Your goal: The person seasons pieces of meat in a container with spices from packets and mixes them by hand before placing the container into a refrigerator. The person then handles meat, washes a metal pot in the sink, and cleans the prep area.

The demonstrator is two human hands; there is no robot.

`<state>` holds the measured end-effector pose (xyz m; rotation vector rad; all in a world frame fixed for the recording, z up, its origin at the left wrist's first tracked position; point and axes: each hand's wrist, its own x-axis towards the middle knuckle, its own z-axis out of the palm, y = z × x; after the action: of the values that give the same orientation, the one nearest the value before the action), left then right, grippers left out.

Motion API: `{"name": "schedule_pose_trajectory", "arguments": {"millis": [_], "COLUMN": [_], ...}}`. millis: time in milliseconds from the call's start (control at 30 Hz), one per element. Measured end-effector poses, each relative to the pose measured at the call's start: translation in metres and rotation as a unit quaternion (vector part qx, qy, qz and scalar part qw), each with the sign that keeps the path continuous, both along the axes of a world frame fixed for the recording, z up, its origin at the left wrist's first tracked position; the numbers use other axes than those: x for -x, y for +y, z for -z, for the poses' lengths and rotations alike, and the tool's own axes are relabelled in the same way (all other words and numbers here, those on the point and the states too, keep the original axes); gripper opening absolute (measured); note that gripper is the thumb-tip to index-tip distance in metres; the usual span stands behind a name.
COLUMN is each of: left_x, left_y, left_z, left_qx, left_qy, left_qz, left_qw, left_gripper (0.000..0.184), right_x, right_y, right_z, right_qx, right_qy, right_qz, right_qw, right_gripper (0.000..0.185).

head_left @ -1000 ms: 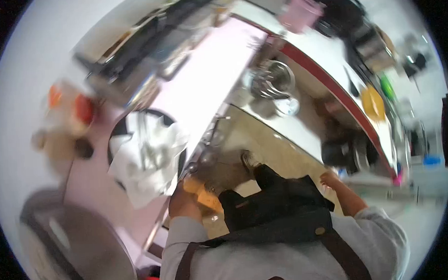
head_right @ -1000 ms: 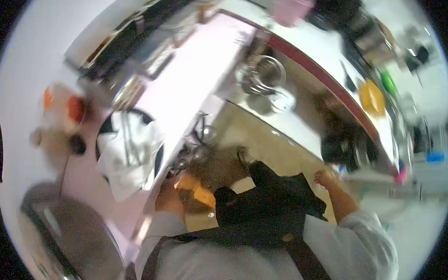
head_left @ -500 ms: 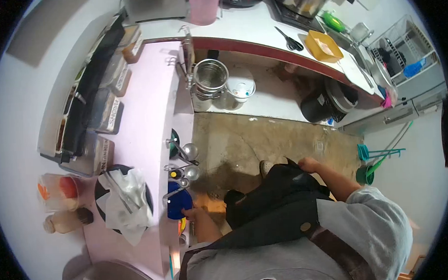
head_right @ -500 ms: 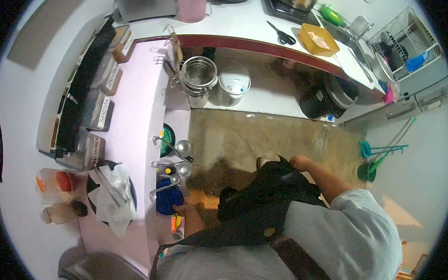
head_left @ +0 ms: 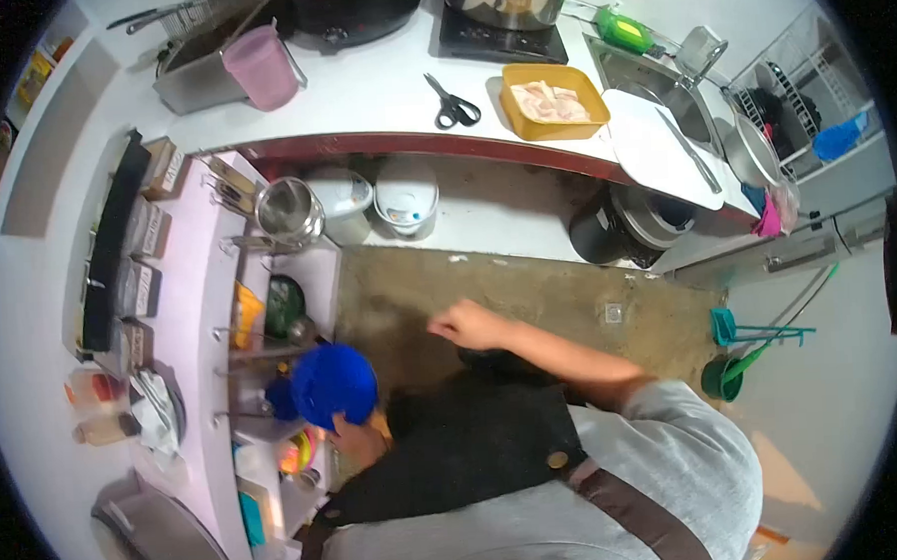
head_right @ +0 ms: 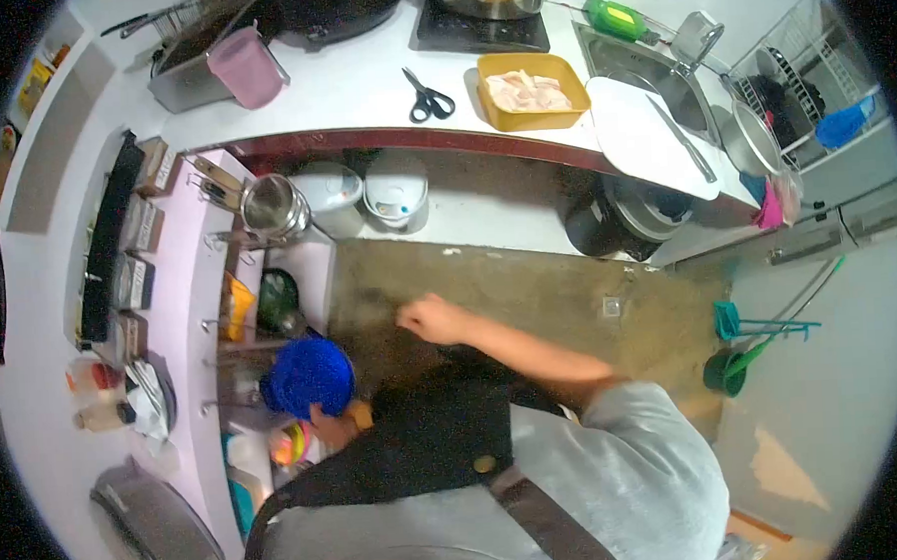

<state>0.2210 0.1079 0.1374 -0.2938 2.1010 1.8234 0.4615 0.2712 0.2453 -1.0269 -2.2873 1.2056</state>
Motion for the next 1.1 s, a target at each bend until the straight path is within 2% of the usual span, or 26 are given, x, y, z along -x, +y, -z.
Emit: {"name": "schedule_pose_trajectory", "arguments": {"millis": [33, 67, 100, 133, 167, 200, 233, 267, 300, 333, 400, 433, 500, 567, 700, 767, 800, 833, 867, 900, 967, 1000, 1100], "left_x": [-0.010, -0.037, -0.031, -0.036, -0.047, -0.056, -0.066, -0.075, -0.083, -0.088, -0.087, -0.085, -0.092, -0.088, -0.081, -0.057, -0.047, -0.040, -0.034, -0.037, -0.045, -0.047, -0.047], "left_y": [0.009, 0.039, 0.052, 0.077, 0.104, 0.131, 0.160, 0.190, 0.221, 0.251, 0.313, 0.343, 0.399, 0.442, 0.478, 0.479, 0.480, 0.483, 0.489, 0.494, 0.510, 0.516, 0.515], "left_z": [-0.018, -0.087, -0.081, -0.095, -0.119, -0.146, -0.170, -0.193, -0.215, -0.241, -0.264, -0.270, -0.272, -0.265, -0.252, -0.226, -0.213, -0.205, -0.197, -0.192, -0.183, -0.181, -0.180], "left_qx": [-0.190, -0.151, -0.158, -0.295, -0.323, -0.349, -0.365, -0.383, -0.391, -0.423, -0.434, -0.417, -0.461, -0.422, -0.378, -0.379, -0.346, -0.297, -0.218, -0.218, -0.271, -0.264, -0.251], "left_qy": [-0.114, -0.125, -0.051, -0.085, -0.069, -0.052, -0.027, -0.002, -0.018, -0.008, -0.007, -0.003, -0.012, -0.045, -0.070, -0.040, 0.163, 0.359, 0.543, 0.542, 0.496, 0.431, 0.461], "left_qz": [0.099, 0.099, 0.170, 0.214, 0.242, 0.270, 0.289, 0.307, 0.313, 0.357, 0.395, 0.418, 0.381, 0.404, 0.413, 0.528, 0.526, 0.498, 0.422, 0.423, 0.538, 0.571, 0.545], "left_qw": [0.970, 0.976, 0.971, 0.927, 0.912, 0.896, 0.884, 0.871, 0.865, 0.833, 0.810, 0.807, 0.801, 0.811, 0.825, 0.758, 0.760, 0.731, 0.693, 0.693, 0.625, 0.647, 0.654], "left_gripper": [0.044, 0.052, 0.052, 0.052, 0.050, 0.049, 0.048, 0.047, 0.044, 0.043, 0.036, 0.035, 0.032, 0.033, 0.038, 0.043, 0.050, 0.059, 0.087, 0.087, 0.106, 0.110, 0.111], "right_x": [0.009, 0.019, 0.023, 0.029, 0.033, 0.038, 0.036, 0.036, 0.036, 0.036, 0.043, 0.044, 0.047, 0.053, 0.059, 0.062, 0.057, 0.053, 0.050, 0.050, 0.050, 0.049, 0.045], "right_y": [0.019, 0.034, 0.050, 0.066, 0.080, 0.093, 0.108, 0.126, 0.148, 0.173, 0.215, 0.238, 0.288, 0.341, 0.401, 0.405, 0.411, 0.413, 0.414, 0.408, 0.409, 0.412, 0.421], "right_z": [-0.015, -0.032, -0.076, -0.098, -0.116, -0.137, -0.167, -0.193, -0.204, -0.219, -0.248, -0.261, -0.269, -0.257, -0.229, -0.241, -0.238, -0.238, -0.239, -0.246, -0.248, -0.247, -0.249], "right_qx": [-0.018, -0.080, -0.070, -0.099, -0.212, -0.303, -0.336, -0.359, -0.403, -0.441, -0.400, -0.433, -0.369, -0.375, -0.376, -0.318, -0.319, -0.320, -0.319, -0.323, -0.325, -0.323, -0.310], "right_qy": [0.001, 0.089, 0.078, 0.049, 0.080, -0.026, -0.076, -0.096, -0.062, -0.050, -0.132, -0.163, -0.229, -0.297, -0.282, -0.296, -0.293, -0.292, -0.292, -0.298, -0.314, -0.316, -0.304], "right_qz": [-0.047, -0.080, -0.128, -0.166, -0.160, -0.118, -0.083, -0.040, 0.002, 0.021, 0.093, 0.119, 0.103, 0.102, 0.139, 0.152, 0.124, 0.095, 0.097, 0.042, -0.027, -0.054, -0.109], "right_qw": [0.999, 0.990, 0.986, 0.980, 0.961, 0.945, 0.935, 0.927, 0.913, 0.896, 0.902, 0.879, 0.895, 0.872, 0.872, 0.888, 0.892, 0.896, 0.896, 0.897, 0.892, 0.890, 0.894], "right_gripper": [0.012, 0.016, 0.022, 0.021, 0.029, 0.037, 0.041, 0.041, 0.038, 0.032, 0.025, 0.023, 0.025, 0.025, 0.025, 0.024, 0.023, 0.022, 0.022, 0.021, 0.027, 0.028, 0.030]}}
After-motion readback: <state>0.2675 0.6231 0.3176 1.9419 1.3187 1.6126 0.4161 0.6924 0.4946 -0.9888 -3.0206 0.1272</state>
